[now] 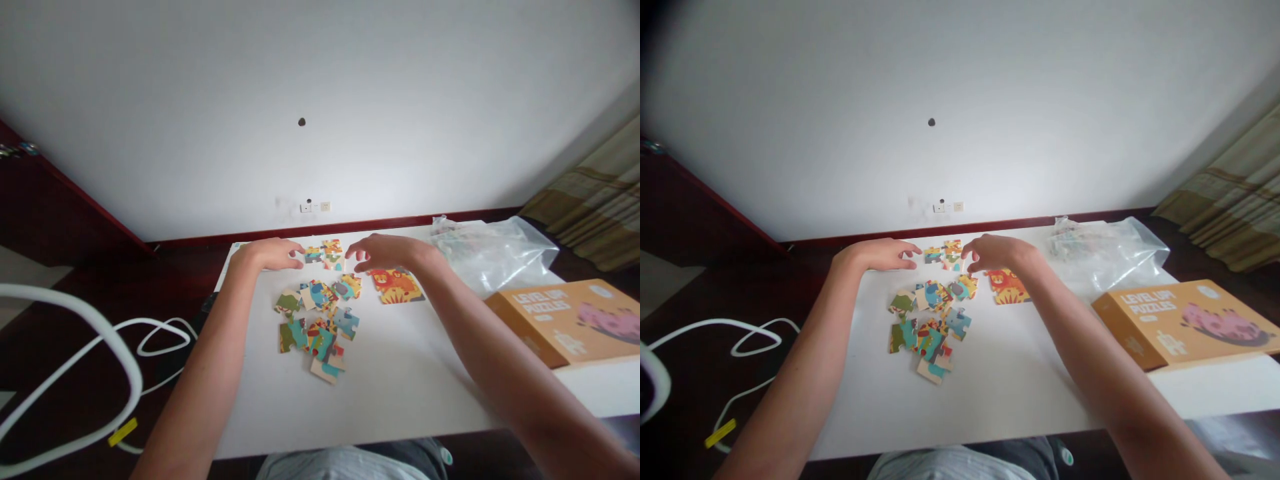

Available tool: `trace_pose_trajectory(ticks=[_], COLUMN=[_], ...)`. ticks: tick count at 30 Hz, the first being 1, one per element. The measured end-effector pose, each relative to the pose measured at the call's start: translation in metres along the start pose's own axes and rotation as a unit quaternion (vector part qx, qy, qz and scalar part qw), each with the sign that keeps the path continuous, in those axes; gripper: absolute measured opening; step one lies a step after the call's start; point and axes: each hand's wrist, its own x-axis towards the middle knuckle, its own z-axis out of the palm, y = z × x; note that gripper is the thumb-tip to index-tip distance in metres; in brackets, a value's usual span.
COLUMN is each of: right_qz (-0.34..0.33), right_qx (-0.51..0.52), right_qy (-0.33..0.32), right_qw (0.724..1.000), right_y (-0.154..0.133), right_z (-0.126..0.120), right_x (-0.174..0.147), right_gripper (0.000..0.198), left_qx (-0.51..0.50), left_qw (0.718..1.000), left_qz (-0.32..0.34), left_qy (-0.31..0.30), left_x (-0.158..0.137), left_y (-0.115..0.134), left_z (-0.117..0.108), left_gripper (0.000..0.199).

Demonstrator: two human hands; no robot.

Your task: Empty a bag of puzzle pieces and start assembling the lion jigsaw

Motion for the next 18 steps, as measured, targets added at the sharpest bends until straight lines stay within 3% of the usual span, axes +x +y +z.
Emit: trace_pose_trajectory(ticks=[4, 8, 12, 18], right_qz=[0.026, 0.054, -0.006, -0.076], right_qx=[-0.029, -0.047, -0.016, -0.018], right_qy=[0.038, -0.002, -0.002, -0.060], right_qw=[0.999, 0.997, 1.000, 0.995], right_y=[0.022, 0.021, -0.015, -0.094], right_z=[0.008, 0.013, 0.013, 0.019], right_x=[0.011, 0.010, 0.004, -0.008], right_gripper=[0.037, 0.036, 0.036, 0.029], left_qx=[0.005, 0.001, 0.000, 0.022], left_qw=[1.000, 1.000, 1.000, 1.000], left_qz=[0.010, 0.006, -0.001, 0.005], left_qy=[-0.007, -0.009, -0.019, -0.022], left_x=[0.001, 0.000, 0.000, 0.003], left_y=[0.002, 0.008, 0.013, 0.018], left_z=[0.001, 0.001, 0.002, 0.007], left_gripper=[0.062, 0.061, 0.060, 0.057])
